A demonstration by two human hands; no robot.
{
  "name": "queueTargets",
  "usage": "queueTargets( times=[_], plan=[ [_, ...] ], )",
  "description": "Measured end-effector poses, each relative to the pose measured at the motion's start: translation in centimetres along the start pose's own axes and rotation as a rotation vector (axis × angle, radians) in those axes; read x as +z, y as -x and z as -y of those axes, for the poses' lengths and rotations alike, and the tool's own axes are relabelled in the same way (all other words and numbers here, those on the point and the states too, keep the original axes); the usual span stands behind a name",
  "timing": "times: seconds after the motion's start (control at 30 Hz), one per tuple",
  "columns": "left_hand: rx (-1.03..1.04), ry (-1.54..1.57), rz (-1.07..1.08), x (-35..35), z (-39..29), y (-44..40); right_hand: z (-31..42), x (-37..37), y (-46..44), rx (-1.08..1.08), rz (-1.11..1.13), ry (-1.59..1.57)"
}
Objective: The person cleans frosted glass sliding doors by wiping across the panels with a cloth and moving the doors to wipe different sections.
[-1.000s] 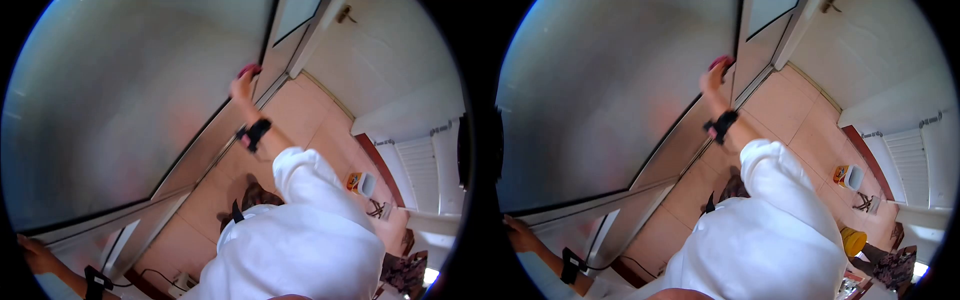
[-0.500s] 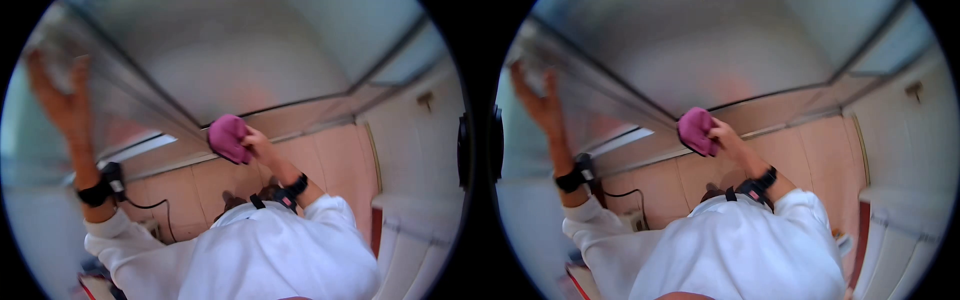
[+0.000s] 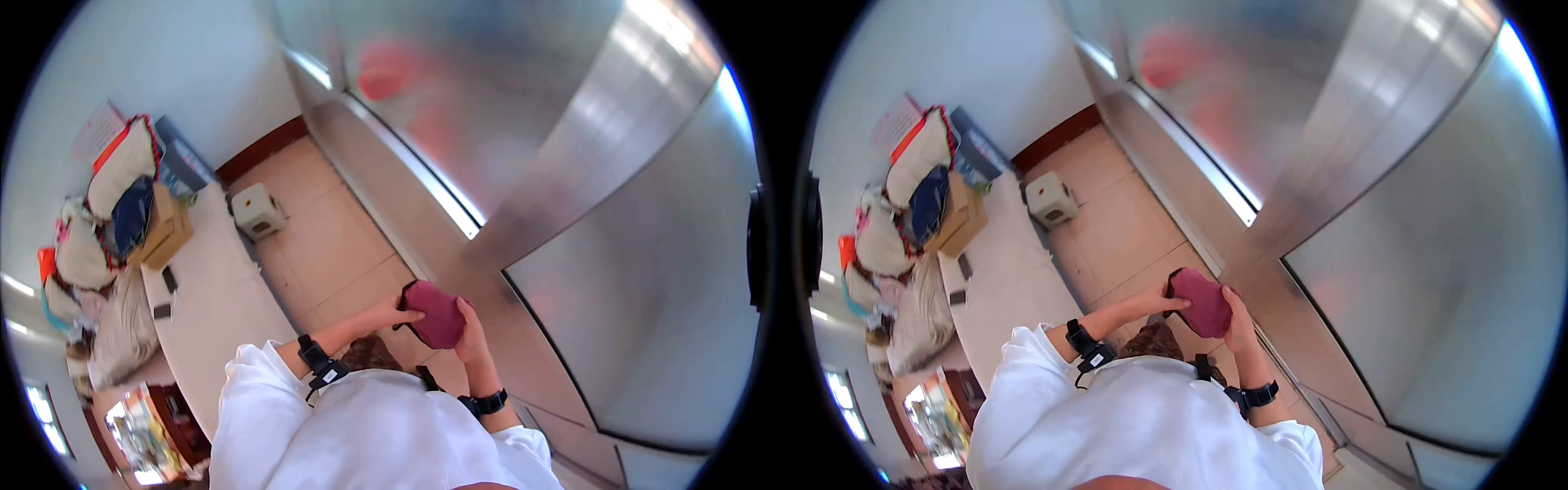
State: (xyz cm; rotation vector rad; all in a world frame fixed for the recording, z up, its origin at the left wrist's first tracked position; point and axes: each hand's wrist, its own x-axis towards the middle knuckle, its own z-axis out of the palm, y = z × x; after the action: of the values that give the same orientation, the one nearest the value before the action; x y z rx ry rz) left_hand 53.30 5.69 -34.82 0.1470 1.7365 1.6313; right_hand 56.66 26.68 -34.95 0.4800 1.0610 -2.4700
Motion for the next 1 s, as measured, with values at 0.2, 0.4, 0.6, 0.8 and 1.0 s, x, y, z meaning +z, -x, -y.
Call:
queueTargets(
  times=[0.2,0.4,0.6,0.8,1.0],
  plan=[
    [0.129,-0.275,-0.611,-4.8,5.4,3.3,-5.2,-0.5,-7.8,-0.107,-0.042,0.581],
    [0.137,-0.761,-0.799,-9.8,2.2,5.6,-7.8,8.3,-10.4,0.109,0.14,0.549],
    [0.479,-0.908,-0.378,-15.7,0.3,5.3,-10.3,13.4,-16.9,0.207,0.367,-0.115],
    [0.593,-0.772,-0.52,-27.4,-6.3,5.8,-0.9,22.5,-18.8,-0.165,0.209,-0.178],
    [0.603,-0.95,-0.617,-34.8,-11.8,1.7,9.7,23.2,-19.6,-0.834,-0.079,-0.28]
  ],
)
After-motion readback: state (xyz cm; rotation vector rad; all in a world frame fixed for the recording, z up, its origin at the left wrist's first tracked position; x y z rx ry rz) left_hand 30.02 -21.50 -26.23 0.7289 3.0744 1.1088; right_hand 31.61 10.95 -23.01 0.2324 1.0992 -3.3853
